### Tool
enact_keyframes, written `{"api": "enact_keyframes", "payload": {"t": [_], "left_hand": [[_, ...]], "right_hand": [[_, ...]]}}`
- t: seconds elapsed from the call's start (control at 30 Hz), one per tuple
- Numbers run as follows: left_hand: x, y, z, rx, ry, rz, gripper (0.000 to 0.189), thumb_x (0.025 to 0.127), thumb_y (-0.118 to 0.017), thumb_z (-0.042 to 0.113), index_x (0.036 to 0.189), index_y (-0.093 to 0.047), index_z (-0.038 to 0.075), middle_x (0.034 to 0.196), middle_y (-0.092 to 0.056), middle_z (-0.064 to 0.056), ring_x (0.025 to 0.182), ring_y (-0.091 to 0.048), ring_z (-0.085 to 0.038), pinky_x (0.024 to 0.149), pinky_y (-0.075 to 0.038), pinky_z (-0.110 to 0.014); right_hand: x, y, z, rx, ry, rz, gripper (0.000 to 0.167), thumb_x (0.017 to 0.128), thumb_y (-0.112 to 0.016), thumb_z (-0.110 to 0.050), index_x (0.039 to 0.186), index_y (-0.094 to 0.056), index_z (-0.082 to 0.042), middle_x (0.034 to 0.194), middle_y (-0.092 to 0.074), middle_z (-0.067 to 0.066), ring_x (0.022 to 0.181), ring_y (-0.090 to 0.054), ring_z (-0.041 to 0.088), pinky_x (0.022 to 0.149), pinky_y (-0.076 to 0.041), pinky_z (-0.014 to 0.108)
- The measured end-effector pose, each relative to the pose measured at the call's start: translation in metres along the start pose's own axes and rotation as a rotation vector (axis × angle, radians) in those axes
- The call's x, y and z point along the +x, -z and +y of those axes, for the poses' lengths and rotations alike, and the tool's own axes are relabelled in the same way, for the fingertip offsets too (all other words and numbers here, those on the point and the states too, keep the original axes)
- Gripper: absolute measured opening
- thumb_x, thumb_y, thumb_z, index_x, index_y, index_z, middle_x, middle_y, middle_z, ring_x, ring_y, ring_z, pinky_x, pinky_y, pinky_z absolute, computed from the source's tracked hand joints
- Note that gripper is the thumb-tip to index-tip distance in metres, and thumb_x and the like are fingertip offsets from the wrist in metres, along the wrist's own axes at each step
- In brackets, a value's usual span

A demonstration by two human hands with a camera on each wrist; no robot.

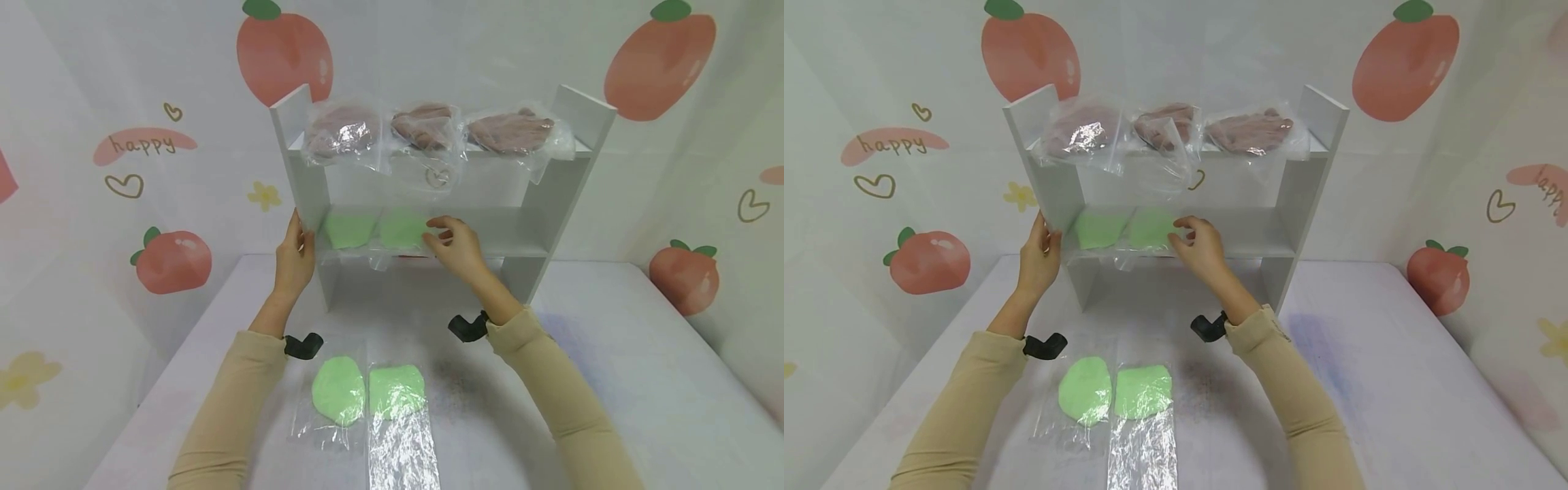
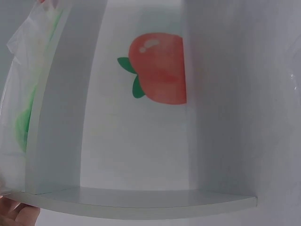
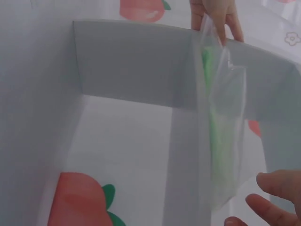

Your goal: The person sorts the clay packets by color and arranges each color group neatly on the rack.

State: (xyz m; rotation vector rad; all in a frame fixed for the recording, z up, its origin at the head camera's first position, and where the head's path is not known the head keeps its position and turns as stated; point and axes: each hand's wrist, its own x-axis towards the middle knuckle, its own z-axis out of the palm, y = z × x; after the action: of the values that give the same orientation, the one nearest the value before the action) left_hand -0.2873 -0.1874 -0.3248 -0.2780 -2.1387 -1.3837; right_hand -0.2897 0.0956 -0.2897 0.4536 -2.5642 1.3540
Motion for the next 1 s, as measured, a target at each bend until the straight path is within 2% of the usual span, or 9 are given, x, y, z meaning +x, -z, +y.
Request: {"api": "enact_keyframes", "payload": {"t": [0.27,0.5,0.6,0.7,0.9,1.0], "left_hand": [[0.001,0.001,-0.001,-0.004,0.005,-0.005,0.056,0.098,-0.041,0.004,0.150,-0.021,0.011,0.145,-0.037,-0.024,0.128,-0.043,-0.042,0.104,-0.043,-0.050],[-0.010,0.005,0.037,0.008,0.034,-0.023,0.055,0.097,-0.039,-0.002,0.148,-0.019,0.001,0.143,-0.036,-0.029,0.127,-0.042,-0.045,0.104,-0.042,-0.051],[-0.011,0.005,0.038,0.008,0.030,-0.021,0.054,0.097,-0.039,-0.001,0.148,-0.021,0.001,0.143,-0.037,-0.029,0.127,-0.044,-0.045,0.104,-0.043,-0.050],[-0.010,0.005,0.038,0.005,0.023,-0.019,0.053,0.097,-0.040,-0.001,0.148,-0.021,0.001,0.142,-0.037,-0.029,0.126,-0.044,-0.045,0.104,-0.043,-0.050],[-0.010,0.005,0.037,0.004,0.018,-0.016,0.053,0.097,-0.039,-0.001,0.147,-0.021,0.001,0.143,-0.037,-0.029,0.127,-0.044,-0.044,0.105,-0.043,-0.050],[-0.009,0.004,0.036,0.007,0.019,-0.016,0.054,0.097,-0.039,-0.002,0.148,-0.021,0.001,0.144,-0.036,-0.028,0.128,-0.043,-0.045,0.105,-0.042,-0.050]], "right_hand": [[-0.019,0.009,0.003,0.018,0.122,-0.007,0.033,0.089,-0.061,-0.012,0.118,-0.058,0.002,0.117,-0.059,0.023,0.097,-0.061,0.035,0.087,-0.054,0.045],[-0.042,0.011,0.013,0.061,0.151,-0.061,0.032,0.088,-0.063,-0.008,0.118,-0.059,0.004,0.114,-0.062,0.023,0.095,-0.064,0.034,0.084,-0.056,0.044],[-0.057,0.009,0.018,0.054,0.123,-0.105,0.033,0.089,-0.063,-0.011,0.119,-0.058,0.001,0.116,-0.062,0.020,0.095,-0.063,0.031,0.085,-0.056,0.042],[-0.074,0.006,0.025,0.039,0.101,-0.173,0.034,0.090,-0.062,-0.014,0.122,-0.056,-0.002,0.117,-0.061,0.018,0.095,-0.063,0.028,0.084,-0.056,0.038],[-0.105,-0.004,0.042,-0.029,0.077,-0.396,0.045,0.090,-0.063,-0.020,0.129,-0.049,-0.005,0.115,-0.060,0.019,0.094,-0.063,0.024,0.079,-0.057,0.031],[-0.116,-0.010,0.049,-0.067,0.073,-0.472,0.049,0.089,-0.064,-0.023,0.131,-0.047,-0.005,0.115,-0.059,0.021,0.092,-0.064,0.024,0.076,-0.057,0.027]]}}
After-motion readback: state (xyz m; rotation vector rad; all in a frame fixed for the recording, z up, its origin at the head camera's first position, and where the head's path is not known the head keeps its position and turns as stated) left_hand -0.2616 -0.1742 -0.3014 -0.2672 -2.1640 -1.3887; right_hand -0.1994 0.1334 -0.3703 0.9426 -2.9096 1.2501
